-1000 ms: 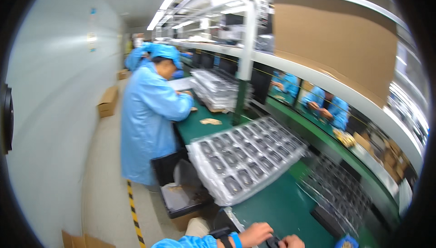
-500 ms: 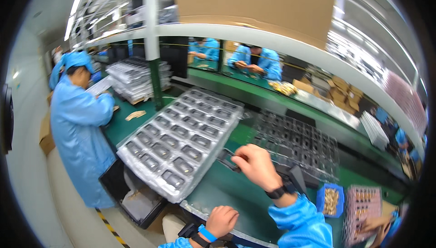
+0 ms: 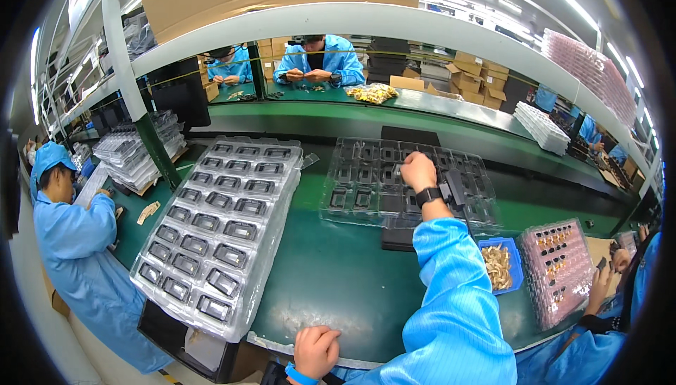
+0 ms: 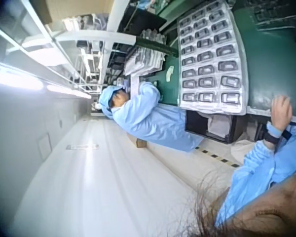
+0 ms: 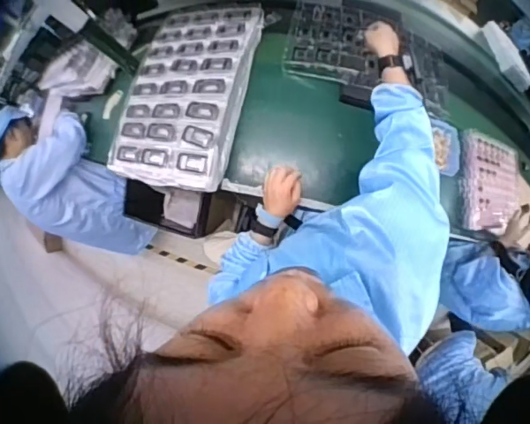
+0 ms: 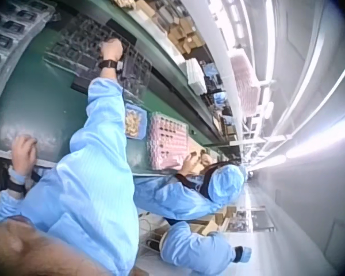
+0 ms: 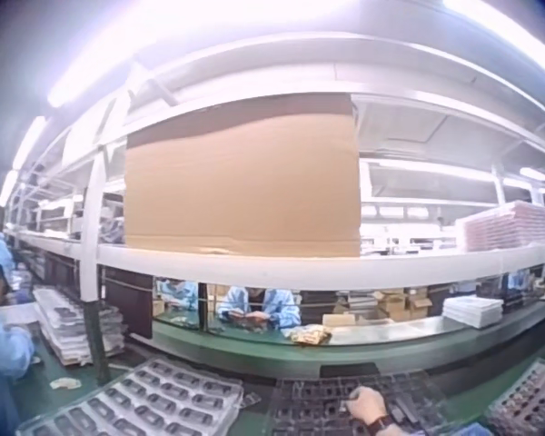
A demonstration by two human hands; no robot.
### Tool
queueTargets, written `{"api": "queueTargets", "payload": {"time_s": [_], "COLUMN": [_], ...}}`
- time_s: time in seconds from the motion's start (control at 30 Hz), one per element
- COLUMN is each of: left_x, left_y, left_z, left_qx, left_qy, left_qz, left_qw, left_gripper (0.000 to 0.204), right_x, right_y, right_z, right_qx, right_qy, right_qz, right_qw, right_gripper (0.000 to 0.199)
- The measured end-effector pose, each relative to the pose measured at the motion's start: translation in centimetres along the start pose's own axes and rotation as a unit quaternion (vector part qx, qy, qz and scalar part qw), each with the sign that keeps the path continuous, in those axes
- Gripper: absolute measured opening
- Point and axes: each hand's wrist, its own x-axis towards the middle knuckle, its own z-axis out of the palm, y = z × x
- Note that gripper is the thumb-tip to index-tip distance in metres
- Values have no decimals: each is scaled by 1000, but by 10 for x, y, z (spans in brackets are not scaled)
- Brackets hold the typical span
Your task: Manually assembling small electronic component housings and internal parts at a factory workstation.
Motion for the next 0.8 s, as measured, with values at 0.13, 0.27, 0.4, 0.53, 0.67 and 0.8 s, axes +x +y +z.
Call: {"api": "queueTargets", "payload": {"time_s": [0.13, 0.27, 0.4, 0.53, 0.67, 0.8], "left_x": [-4, -8, -27, -40, -77, -101], "left_y": [-4, -8, -7, -26, -53, -60], "left_z": [-11, -16, -4, -10, -32, -140], "left_qx": [2, -75, -101, -268, -344, -258], "left_qy": [9, 17, -73, -45, -29, -37], "left_qz": [1, 47, 64, 129, 107, -162], "left_qw": [1000, 996, 990, 954, 932, 952], "left_gripper": [24, 22, 24, 22, 24, 21], "right_x": [-51, -78, -60, -70, -117, -158], "right_y": [-32, -44, 30, -26, -148, -251], "right_z": [15, 3, 25, 25, 24, 24], "right_qx": [-85, -116, -149, 20, 207, 332], "right_qy": [-57, -89, -23, -21, -127, -367], "right_qz": [-44, -124, -193, -207, -266, -150], "right_qw": [994, 982, 969, 978, 933, 856], "right_gripper": [18, 21, 18, 11, 9, 12]}}
